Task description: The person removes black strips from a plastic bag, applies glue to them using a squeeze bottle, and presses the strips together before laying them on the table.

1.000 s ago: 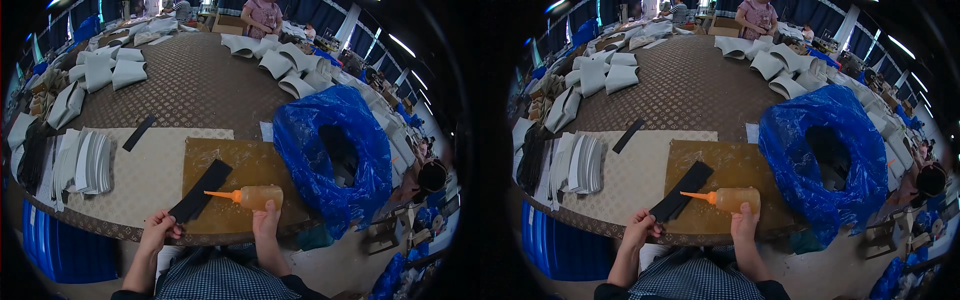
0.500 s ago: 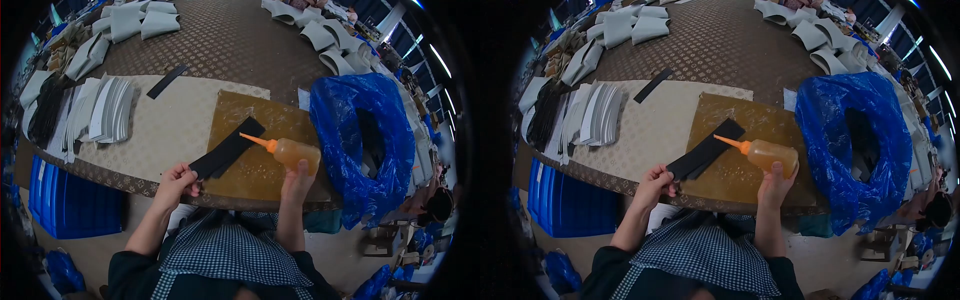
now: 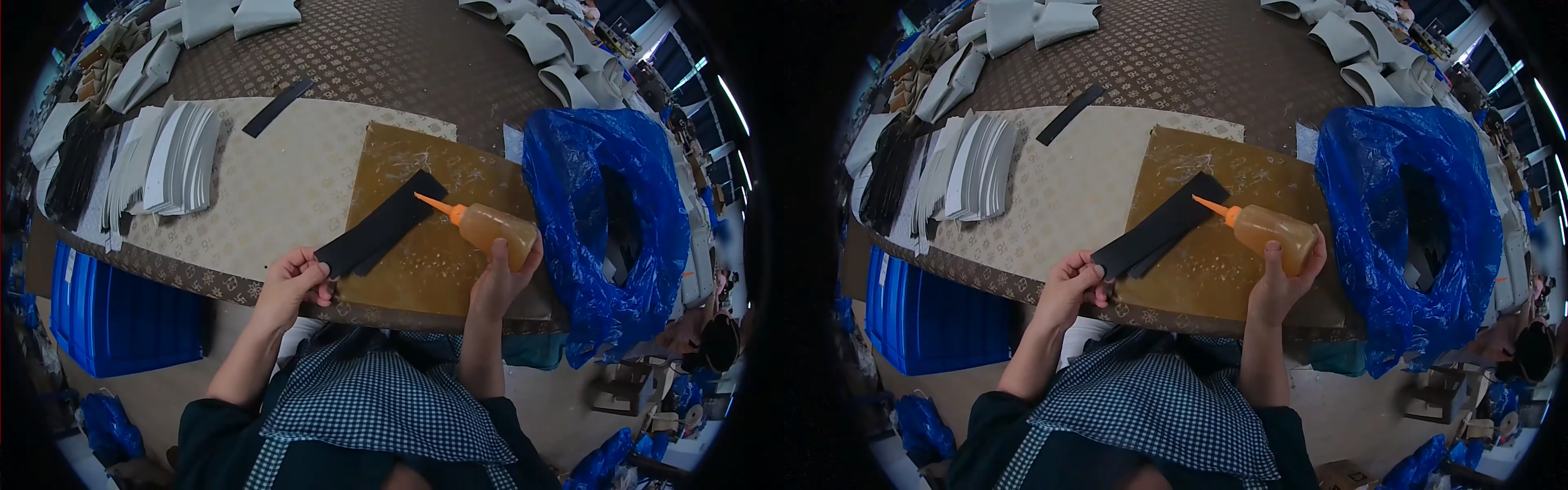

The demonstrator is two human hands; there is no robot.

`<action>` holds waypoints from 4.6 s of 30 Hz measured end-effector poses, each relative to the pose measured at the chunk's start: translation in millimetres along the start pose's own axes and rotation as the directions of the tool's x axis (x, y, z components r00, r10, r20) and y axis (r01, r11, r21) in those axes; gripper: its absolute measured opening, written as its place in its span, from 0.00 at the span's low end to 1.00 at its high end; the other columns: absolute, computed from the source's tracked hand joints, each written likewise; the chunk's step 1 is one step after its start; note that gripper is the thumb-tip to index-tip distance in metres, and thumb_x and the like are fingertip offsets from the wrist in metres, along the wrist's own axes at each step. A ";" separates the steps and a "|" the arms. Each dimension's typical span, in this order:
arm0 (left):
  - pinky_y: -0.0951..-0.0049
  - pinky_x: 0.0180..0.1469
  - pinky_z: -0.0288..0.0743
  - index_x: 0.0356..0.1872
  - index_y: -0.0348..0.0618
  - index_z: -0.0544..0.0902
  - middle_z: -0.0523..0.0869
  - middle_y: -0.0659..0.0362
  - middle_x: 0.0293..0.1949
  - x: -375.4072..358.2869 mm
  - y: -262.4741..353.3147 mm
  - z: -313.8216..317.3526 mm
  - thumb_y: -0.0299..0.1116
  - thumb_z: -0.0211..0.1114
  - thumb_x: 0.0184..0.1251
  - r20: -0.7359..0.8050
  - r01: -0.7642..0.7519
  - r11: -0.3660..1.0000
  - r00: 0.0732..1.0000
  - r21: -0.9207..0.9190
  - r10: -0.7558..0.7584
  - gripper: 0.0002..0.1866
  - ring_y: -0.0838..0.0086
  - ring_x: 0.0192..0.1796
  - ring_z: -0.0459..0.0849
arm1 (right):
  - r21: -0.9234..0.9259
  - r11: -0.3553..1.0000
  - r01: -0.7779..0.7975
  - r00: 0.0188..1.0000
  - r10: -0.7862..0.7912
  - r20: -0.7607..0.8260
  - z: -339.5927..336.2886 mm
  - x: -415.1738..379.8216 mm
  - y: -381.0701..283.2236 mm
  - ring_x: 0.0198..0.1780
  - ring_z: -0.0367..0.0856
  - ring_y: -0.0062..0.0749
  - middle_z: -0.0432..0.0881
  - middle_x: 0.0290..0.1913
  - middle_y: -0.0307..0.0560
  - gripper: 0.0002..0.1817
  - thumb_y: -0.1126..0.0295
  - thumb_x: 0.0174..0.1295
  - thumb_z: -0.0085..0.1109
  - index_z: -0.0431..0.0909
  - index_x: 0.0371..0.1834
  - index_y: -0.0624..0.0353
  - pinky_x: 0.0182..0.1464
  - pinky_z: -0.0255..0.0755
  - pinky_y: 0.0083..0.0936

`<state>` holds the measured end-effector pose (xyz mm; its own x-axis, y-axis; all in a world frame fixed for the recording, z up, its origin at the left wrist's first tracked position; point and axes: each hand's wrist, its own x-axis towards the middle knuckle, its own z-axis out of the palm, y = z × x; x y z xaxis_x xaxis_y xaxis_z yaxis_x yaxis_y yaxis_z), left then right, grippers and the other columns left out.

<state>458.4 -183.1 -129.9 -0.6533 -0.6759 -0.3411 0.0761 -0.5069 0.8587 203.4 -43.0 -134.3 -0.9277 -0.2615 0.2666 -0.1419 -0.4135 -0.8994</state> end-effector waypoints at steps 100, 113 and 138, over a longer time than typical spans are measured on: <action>0.77 0.24 0.70 0.32 0.39 0.79 0.79 0.63 0.21 35.7 9.5 14.1 0.35 0.67 0.63 -0.050 -0.261 0.814 0.941 0.520 0.333 0.10 0.79 0.21 0.78 | 0.278 0.920 -0.277 0.960 0.258 0.106 -19.6 -38.8 -6.9 0.62 0.71 0.37 0.69 0.58 0.48 0.48 0.53 0.51 0.73 0.55 0.69 0.58 0.67 0.65 0.41; 0.80 0.26 0.81 0.44 0.39 0.77 0.85 0.57 0.30 -6.2 -6.4 -3.6 0.37 0.62 0.69 -0.060 0.003 0.996 0.998 -0.084 -0.008 0.12 0.75 0.28 0.85 | 0.149 0.978 -0.143 0.989 0.146 -0.009 -7.0 -28.6 -13.7 0.61 0.70 0.38 0.66 0.60 0.49 0.44 0.63 0.52 0.72 0.55 0.69 0.56 0.64 0.70 0.39; 0.81 0.32 0.85 0.53 0.34 0.74 0.84 0.55 0.39 -9.5 -15.8 -1.4 0.23 0.66 0.63 -0.016 -0.008 0.990 1.000 -0.144 0.005 0.18 0.75 0.36 0.86 | 0.112 0.918 -0.381 0.918 0.362 0.161 21.0 -82.8 -19.7 0.60 0.69 0.33 0.67 0.57 0.44 0.41 0.72 0.49 0.69 0.58 0.67 0.57 0.64 0.68 0.30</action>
<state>464.5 -169.4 -140.7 -0.6406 -0.6872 -0.3425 0.1887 -0.5733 0.7973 290.3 -31.6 -131.4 -0.8474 -0.5303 -0.0247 0.2621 -0.3775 -0.8881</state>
